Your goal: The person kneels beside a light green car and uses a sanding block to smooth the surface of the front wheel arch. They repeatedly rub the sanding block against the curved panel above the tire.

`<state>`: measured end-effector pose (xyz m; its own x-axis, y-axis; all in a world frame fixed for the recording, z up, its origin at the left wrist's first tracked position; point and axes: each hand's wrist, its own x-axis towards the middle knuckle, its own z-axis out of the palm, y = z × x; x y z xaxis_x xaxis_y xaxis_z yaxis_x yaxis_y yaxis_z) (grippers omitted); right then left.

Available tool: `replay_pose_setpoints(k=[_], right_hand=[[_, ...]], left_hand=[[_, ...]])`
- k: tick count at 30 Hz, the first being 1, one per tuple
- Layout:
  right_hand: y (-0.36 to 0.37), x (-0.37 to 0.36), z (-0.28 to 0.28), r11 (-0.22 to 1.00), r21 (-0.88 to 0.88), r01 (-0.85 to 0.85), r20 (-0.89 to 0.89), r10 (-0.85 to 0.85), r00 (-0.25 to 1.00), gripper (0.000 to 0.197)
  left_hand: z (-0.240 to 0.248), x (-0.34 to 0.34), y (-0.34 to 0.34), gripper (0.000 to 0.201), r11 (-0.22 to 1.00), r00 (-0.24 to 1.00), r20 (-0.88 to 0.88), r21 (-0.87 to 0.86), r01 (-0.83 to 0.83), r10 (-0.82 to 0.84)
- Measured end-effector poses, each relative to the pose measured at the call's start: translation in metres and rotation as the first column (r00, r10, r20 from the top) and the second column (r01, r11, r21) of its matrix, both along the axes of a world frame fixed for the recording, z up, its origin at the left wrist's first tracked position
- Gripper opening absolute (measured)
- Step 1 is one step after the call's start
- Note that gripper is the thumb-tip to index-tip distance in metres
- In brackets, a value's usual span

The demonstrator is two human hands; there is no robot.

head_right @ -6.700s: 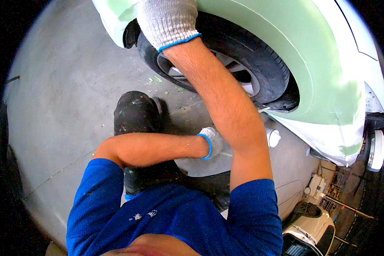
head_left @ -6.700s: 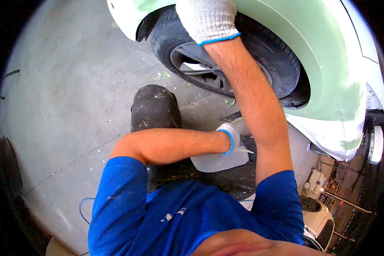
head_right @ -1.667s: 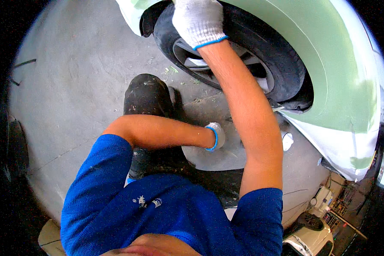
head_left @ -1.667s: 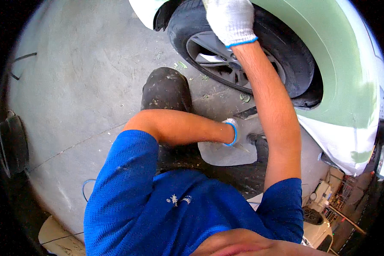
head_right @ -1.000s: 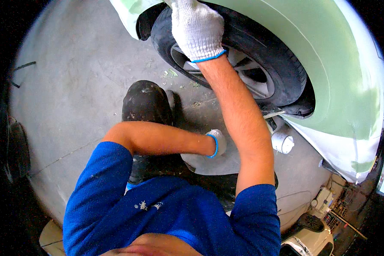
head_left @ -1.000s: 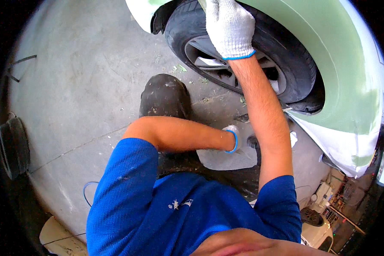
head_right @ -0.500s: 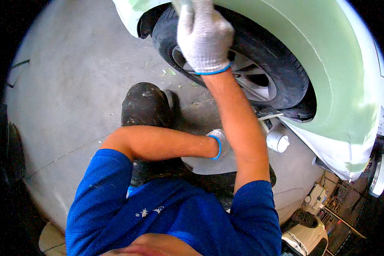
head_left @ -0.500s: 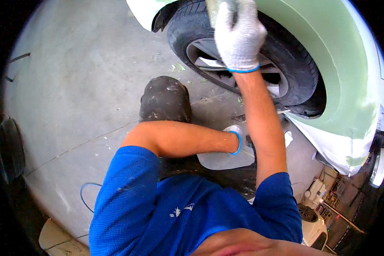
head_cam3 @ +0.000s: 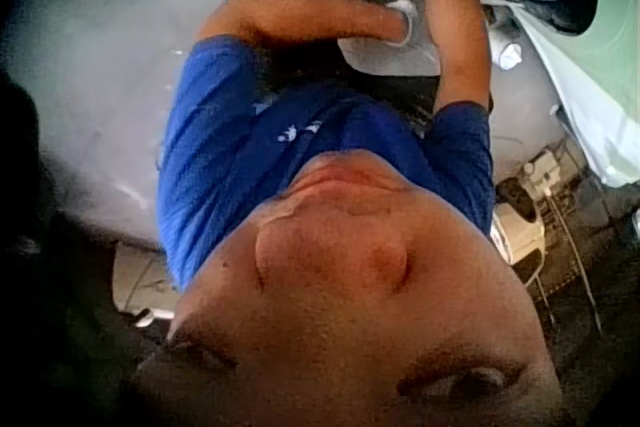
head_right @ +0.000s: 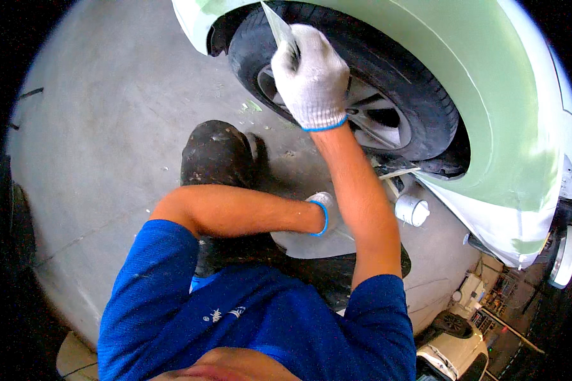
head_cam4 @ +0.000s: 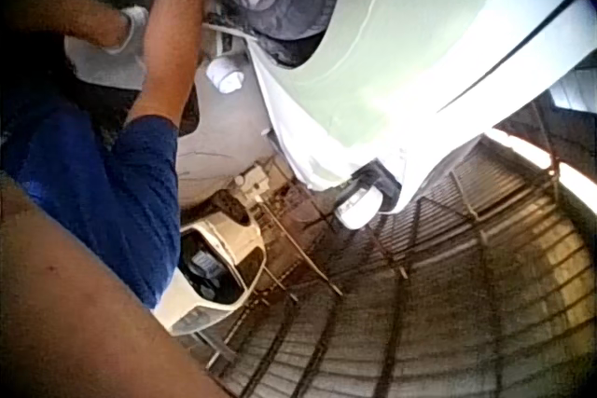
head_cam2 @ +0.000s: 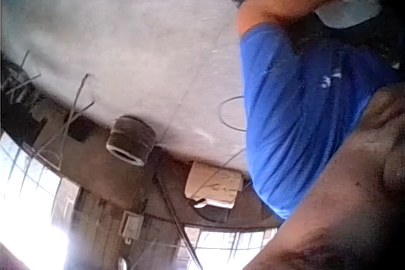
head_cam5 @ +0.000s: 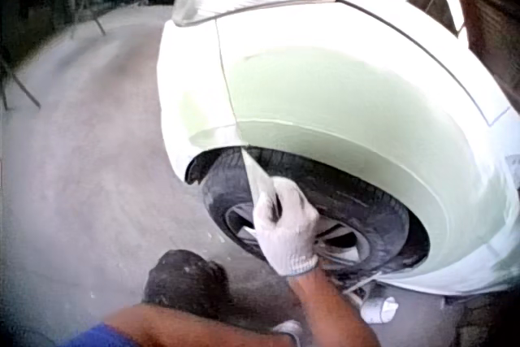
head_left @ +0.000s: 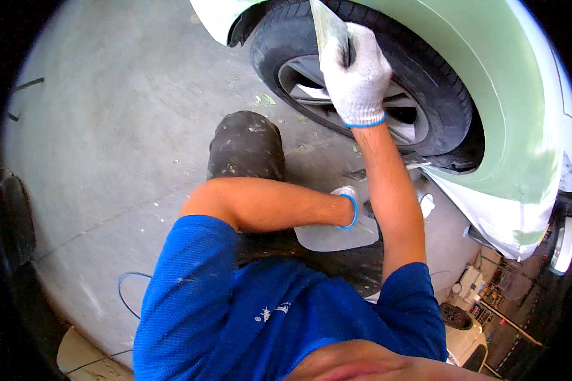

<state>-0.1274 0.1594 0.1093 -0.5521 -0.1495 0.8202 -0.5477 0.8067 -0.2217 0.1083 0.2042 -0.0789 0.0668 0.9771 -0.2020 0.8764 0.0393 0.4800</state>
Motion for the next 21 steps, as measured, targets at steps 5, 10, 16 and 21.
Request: replay_pose_setpoints(k=[5,10,16,21], right_hand=[[0.014,0.040,-0.005,0.994,-0.015,0.106,0.340,-0.095,0.936,0.026],[0.037,0.098,0.006,0.962,-0.130,0.241,0.545,-0.134,0.828,0.031],[0.076,0.154,0.031,0.868,-0.429,0.250,0.616,0.079,0.784,0.033],[0.068,0.168,0.033,0.717,-0.655,0.239,0.636,0.352,0.687,0.026]], left_hand=[[0.016,-0.018,0.004,0.043,0.980,1.000,-0.002,-0.198,0.006,-0.006],[0.105,-0.055,-0.050,0.033,0.990,1.000,0.019,-0.140,0.001,0.001],[0.179,-0.046,-0.178,0.030,0.986,0.915,0.369,-0.069,-0.150,0.164],[0.177,0.009,-0.282,0.042,0.805,0.763,0.316,-0.413,-0.426,0.565]])
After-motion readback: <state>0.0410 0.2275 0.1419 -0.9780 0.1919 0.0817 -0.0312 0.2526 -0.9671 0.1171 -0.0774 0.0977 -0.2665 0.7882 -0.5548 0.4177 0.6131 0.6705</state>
